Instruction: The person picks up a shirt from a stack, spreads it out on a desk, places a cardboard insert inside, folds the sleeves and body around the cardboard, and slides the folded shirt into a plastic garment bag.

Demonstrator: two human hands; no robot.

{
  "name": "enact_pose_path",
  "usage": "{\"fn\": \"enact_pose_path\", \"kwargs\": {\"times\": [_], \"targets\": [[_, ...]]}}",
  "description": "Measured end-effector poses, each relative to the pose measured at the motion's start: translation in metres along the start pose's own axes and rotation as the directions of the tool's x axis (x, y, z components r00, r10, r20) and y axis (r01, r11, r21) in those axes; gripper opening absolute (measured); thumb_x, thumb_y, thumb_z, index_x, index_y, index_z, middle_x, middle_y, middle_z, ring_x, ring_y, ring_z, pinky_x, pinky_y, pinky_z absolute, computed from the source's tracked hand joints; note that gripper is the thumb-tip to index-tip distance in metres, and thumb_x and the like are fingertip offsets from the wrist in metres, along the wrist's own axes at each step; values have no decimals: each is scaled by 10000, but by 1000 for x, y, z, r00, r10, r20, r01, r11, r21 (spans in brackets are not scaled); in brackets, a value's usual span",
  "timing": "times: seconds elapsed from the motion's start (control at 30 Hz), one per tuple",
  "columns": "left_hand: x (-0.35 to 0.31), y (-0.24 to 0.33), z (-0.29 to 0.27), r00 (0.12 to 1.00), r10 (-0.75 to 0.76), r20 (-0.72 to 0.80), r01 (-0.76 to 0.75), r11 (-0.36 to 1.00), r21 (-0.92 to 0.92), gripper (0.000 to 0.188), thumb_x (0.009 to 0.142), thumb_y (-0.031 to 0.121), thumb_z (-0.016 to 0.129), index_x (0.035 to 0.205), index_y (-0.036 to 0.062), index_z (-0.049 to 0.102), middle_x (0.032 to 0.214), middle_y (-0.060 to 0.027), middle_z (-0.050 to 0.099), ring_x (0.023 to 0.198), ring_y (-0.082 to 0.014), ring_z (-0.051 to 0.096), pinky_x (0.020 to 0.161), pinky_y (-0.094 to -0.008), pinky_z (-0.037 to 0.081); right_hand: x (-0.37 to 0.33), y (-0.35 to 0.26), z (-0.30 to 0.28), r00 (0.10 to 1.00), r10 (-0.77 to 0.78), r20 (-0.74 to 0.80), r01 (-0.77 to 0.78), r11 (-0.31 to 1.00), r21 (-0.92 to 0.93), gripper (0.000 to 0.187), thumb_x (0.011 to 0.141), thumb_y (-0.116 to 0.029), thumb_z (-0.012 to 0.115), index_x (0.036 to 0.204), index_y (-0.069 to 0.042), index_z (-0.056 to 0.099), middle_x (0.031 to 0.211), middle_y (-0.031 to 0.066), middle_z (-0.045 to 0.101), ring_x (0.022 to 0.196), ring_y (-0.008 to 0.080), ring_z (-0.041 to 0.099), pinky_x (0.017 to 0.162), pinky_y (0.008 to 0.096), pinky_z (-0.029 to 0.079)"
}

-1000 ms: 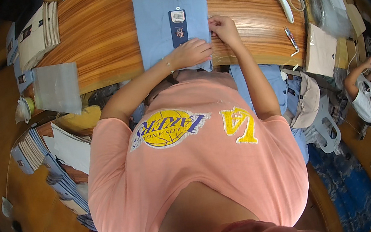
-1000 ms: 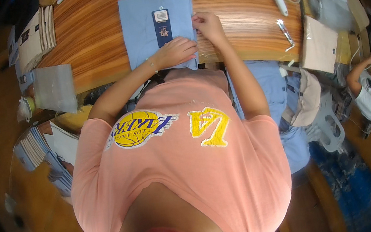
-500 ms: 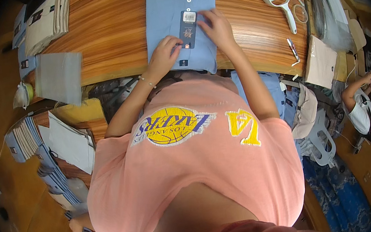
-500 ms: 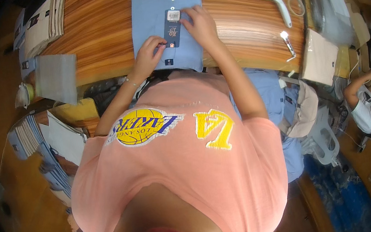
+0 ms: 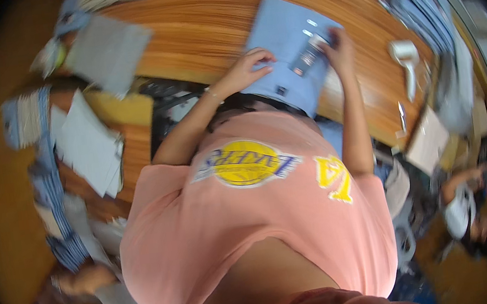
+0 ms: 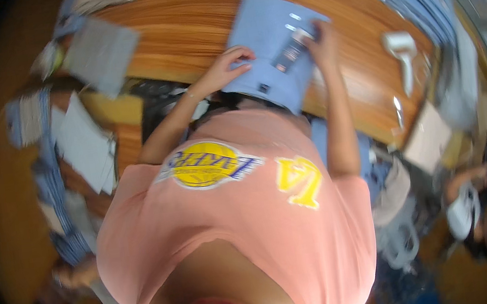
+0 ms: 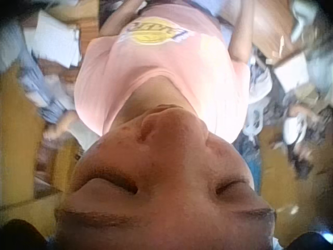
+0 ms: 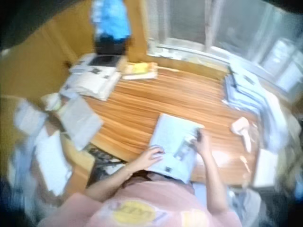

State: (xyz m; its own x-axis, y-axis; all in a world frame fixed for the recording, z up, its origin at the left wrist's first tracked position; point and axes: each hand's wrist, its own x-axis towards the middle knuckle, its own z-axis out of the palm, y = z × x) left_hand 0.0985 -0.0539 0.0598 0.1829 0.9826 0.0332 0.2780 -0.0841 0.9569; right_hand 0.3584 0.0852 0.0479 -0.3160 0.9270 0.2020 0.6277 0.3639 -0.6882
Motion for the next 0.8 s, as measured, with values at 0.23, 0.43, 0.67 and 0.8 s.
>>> {"fn": "enact_pose_path", "kwargs": {"times": [0.23,0.43,0.67,0.8], "targets": [[-71,-70,-197,510,95,-855,494,781,381,189,803,215,648,835,31,627,864,-118,601,846,-271,557,758,-372,451,9,-101,12,993,43,107,-66,974,217,296,752,-121,675,1027,-42,601,988,120,586,911,278,553,776,354,446],[-109,-110,-243,514,-231,-826,717,644,266,242,742,257,694,798,28,639,861,-149,602,815,-303,562,714,-380,457,25,-221,132,705,-532,469,398,844,359,245,815,-201,613,998,-38,613,1003,186,569,973,331,530,849,400,424],[-116,-91,-245,476,-49,-878,559,787,259,166,859,149,544,861,-13,576,881,-190,600,763,-349,581,686,-385,448,43,-296,301,589,-729,348,605,683,408,390,771,-130,604,1136,-9,540,1138,240,519,1058,398,486,912,423,400],[-94,39,-235,525,243,-816,308,840,448,154,909,148,476,937,2,516,846,-165,587,737,-346,578,678,-366,448,61,-273,334,781,-464,417,98,752,652,670,733,-135,661,1324,-16,366,1280,204,444,1135,371,463,963,417,368]]}}
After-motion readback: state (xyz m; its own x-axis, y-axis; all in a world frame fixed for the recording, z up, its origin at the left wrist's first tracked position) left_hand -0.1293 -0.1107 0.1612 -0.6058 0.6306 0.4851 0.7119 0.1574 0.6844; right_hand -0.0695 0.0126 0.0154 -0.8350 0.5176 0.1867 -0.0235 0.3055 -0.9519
